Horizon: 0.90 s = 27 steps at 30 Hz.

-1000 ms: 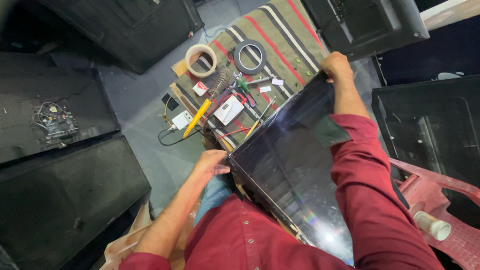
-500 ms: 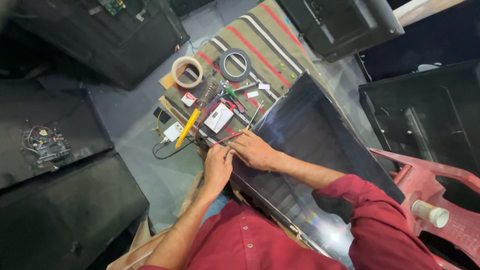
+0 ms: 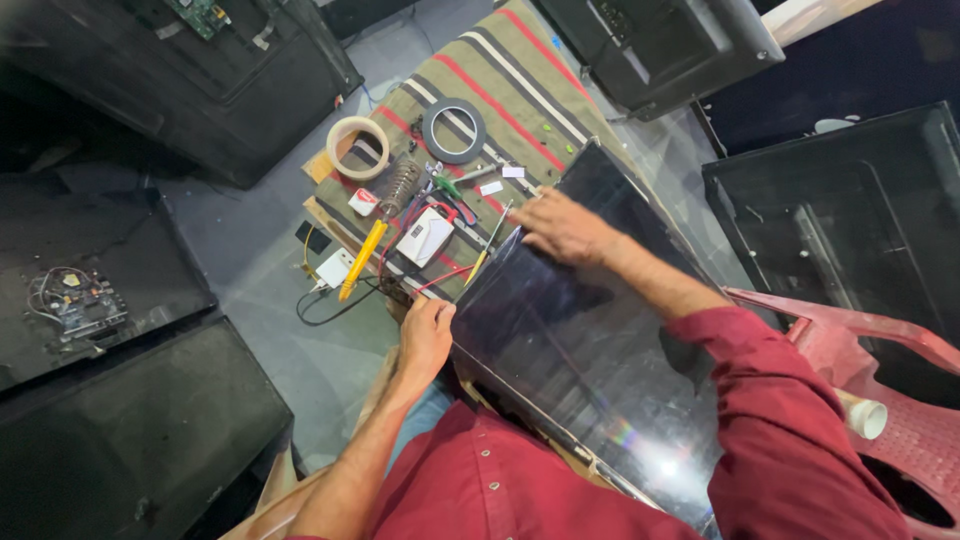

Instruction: The person applies clear adhesive tape along the edges of a large flat TV panel resting on a work table, unrolling tape by hand, pressing it along the frame, and rotating the panel to tape successive sides.

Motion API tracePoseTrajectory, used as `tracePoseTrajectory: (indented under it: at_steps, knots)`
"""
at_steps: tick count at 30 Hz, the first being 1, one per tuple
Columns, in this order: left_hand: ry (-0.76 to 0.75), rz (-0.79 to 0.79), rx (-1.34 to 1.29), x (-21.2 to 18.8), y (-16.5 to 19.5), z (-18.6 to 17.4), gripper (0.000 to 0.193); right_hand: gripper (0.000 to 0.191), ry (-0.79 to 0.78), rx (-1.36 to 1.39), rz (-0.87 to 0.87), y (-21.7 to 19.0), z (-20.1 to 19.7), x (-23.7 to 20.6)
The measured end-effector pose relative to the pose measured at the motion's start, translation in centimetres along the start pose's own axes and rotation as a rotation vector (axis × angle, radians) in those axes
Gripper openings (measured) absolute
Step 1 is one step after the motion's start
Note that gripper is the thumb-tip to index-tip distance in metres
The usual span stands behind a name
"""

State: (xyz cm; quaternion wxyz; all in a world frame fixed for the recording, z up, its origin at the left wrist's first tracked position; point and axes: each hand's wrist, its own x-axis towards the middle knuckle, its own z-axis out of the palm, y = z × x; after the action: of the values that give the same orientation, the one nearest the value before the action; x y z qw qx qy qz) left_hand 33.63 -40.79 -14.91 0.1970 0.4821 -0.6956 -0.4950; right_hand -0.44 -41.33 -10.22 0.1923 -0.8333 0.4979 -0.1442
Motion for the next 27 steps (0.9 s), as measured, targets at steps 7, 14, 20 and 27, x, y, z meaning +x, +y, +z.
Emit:
tracePoseTrajectory:
  at_steps: [7, 14, 20, 27]
  knots:
    - [-0.011, 0.02, -0.016, -0.1, 0.1, -0.2, 0.016, 0.027, -0.044, -0.23, 0.165, 6.6, -4.3, -1.1]
    - [-0.066, 0.003, 0.196, -0.1, -0.1, -2.9, 0.021, 0.037, 0.021, 0.102, 0.693, 10.7, -4.9, 0.7]
    - [0.016, 0.138, 0.224, 0.9, 1.4, -3.8, 0.019, 0.046, 0.063, 0.417, 1.012, 12.5, -5.3, 0.5]
    - [-0.065, 0.2, 0.182, 3.2, 4.5, 0.2, 0.017, 0.049, 0.21, 0.71, 1.075, 12.3, -5.4, -0.8]
